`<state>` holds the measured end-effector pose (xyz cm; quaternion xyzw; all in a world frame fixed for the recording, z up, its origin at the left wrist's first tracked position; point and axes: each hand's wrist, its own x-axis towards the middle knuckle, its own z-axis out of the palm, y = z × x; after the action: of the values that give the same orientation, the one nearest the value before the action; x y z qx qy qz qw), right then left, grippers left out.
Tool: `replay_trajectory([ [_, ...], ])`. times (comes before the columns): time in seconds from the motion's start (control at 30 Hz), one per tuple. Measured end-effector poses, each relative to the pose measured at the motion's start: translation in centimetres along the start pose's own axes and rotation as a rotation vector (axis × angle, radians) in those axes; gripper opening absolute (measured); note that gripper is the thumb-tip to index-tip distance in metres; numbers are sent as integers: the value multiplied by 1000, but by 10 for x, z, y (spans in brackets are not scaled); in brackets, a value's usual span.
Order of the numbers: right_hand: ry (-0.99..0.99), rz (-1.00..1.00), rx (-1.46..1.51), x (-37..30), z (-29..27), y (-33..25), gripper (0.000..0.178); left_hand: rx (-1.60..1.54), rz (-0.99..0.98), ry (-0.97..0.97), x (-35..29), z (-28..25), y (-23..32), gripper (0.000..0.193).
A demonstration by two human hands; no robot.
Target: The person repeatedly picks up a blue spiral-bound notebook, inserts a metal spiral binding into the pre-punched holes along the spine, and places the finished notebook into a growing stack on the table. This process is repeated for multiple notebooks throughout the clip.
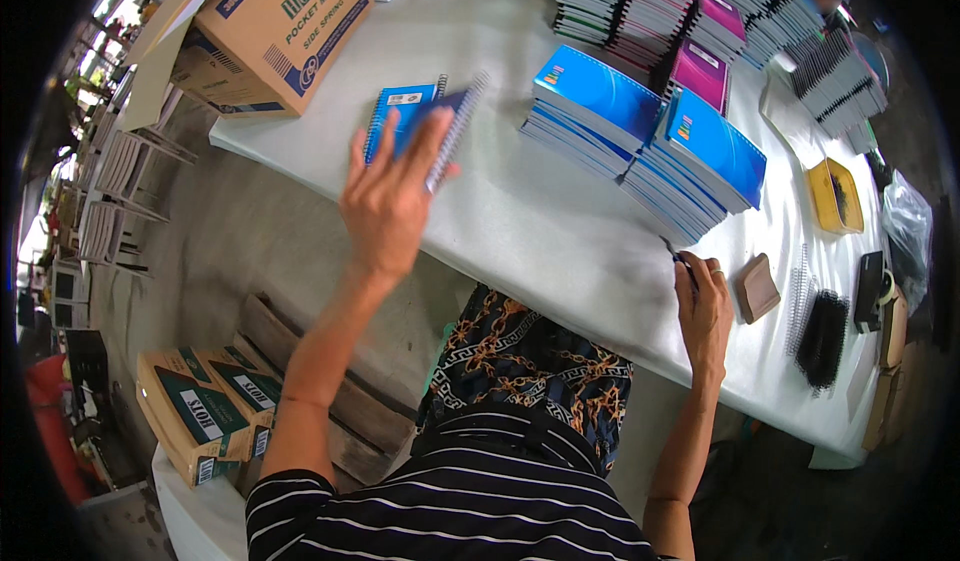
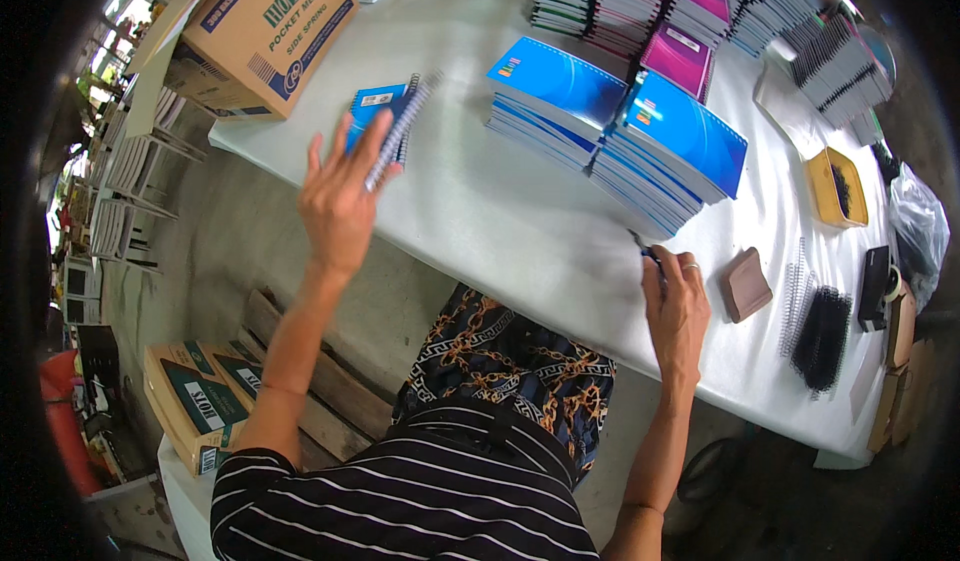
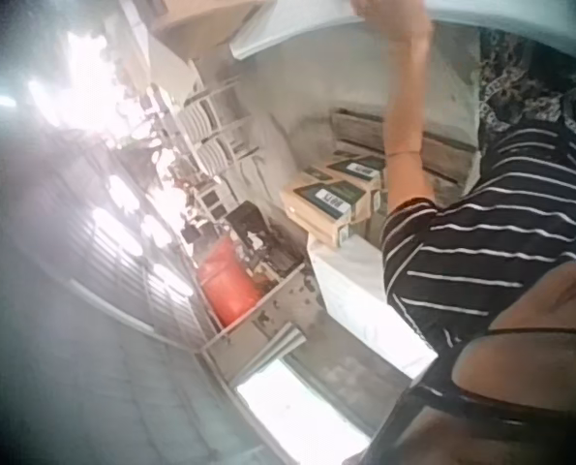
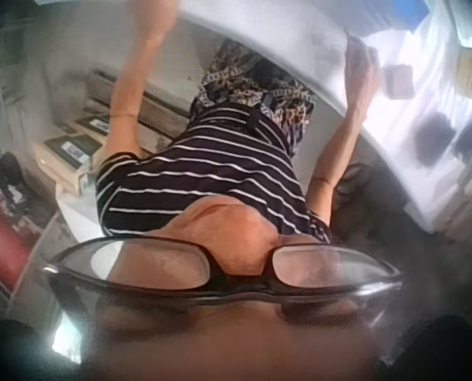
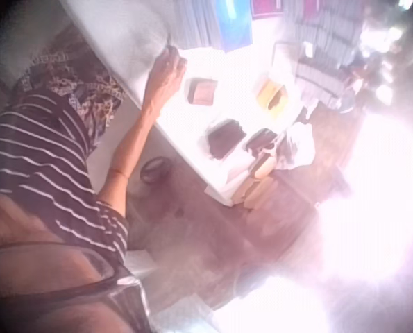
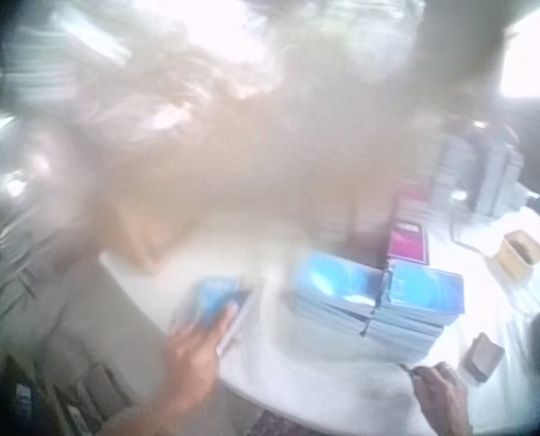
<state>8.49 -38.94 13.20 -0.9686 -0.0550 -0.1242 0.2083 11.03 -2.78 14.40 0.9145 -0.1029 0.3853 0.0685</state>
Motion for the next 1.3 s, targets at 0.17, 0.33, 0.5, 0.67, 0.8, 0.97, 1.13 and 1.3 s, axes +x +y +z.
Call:
replay_trajectory([
  [0.17,154,-184,-459,-2,17,38,37,70,-149,-492,6,39,-66,73],
  [0.33,370,-324,-23,22,19,-35,24,100,-164,-551,-13,56,-62,79],
  [0.5,419,-611,-57,110,46,-108,32,-7,-70,-238,-3,46,-42,72],
  [0.67,408,-619,-146,141,76,-97,33,-779,-359,-306,-10,26,-13,62],
  [0.8,407,-680,-127,133,71,-97,31,-1424,-664,-488,-4,30,-2,64],
  [0.97,299,-849,-52,62,52,-112,36,-2242,-1084,-861,22,60,6,73],
  [1.13,171,-345,283,8,15,-82,59,-2094,-620,-769,22,47,53,77],
  [1.3,-185,26,1153,-4,17,-18,46,-1906,-84,-720,-1,69,81,76],
])
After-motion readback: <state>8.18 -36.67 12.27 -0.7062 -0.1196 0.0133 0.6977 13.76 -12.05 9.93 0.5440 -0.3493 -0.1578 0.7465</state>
